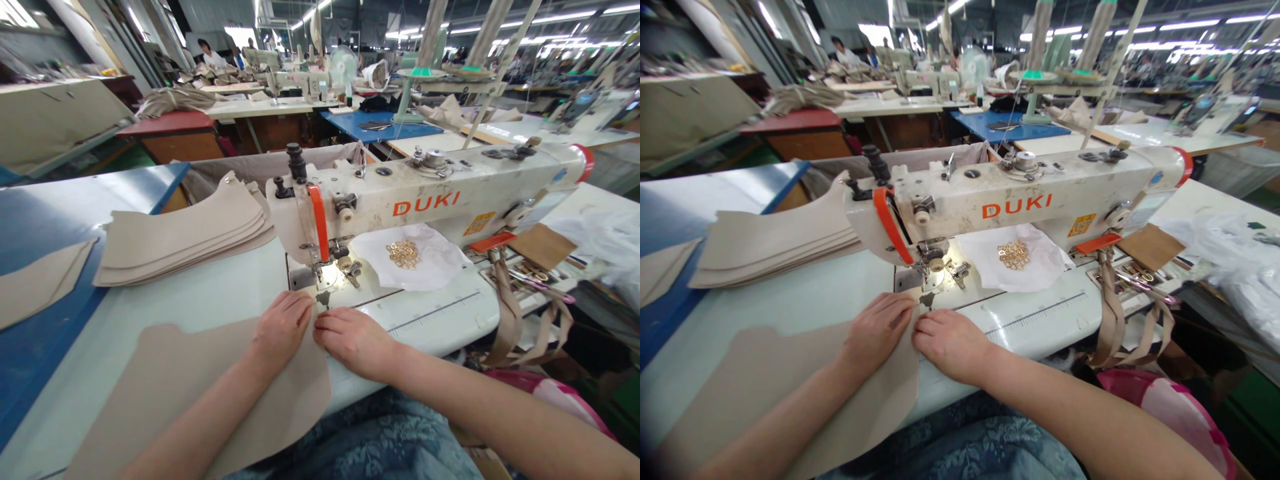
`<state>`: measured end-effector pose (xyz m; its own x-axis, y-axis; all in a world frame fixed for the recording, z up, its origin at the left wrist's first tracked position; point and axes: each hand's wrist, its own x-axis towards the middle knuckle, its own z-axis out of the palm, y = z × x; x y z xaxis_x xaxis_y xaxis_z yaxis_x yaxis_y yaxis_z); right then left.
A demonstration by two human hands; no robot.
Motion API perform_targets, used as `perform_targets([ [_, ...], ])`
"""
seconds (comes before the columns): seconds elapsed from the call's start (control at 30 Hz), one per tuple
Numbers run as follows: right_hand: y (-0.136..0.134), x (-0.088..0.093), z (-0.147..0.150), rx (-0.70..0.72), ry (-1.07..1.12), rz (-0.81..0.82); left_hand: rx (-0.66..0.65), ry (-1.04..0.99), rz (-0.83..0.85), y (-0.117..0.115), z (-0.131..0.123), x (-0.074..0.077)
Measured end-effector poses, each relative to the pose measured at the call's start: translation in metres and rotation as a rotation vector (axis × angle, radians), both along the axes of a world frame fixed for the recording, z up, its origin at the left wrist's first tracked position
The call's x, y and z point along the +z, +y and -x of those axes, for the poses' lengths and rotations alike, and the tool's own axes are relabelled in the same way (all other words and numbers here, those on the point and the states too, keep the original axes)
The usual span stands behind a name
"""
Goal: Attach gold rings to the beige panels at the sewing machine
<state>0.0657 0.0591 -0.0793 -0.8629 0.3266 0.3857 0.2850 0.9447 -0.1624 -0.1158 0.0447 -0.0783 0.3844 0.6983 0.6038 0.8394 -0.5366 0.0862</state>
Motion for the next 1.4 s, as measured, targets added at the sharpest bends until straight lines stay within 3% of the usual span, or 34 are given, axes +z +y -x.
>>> perform_targets([
  [0.77, 0.019, 0.002, 0.009, -0.065, -0.008, -0.115, -0.028, -0.087, 0.087, -0.004, 0.005, -0.003],
  [1.07, 0.045, 0.009, 0.006, -0.088, -0.124, -0.113, -0.005, -0.073, 0.074, 0.023, 0.001, -0.008],
  [1.4, 0.06, 0.004, 0.007, -0.142, -0.121, -0.13, -0.001, -0.094, 0.088, 0.041, 0.003, -0.007],
])
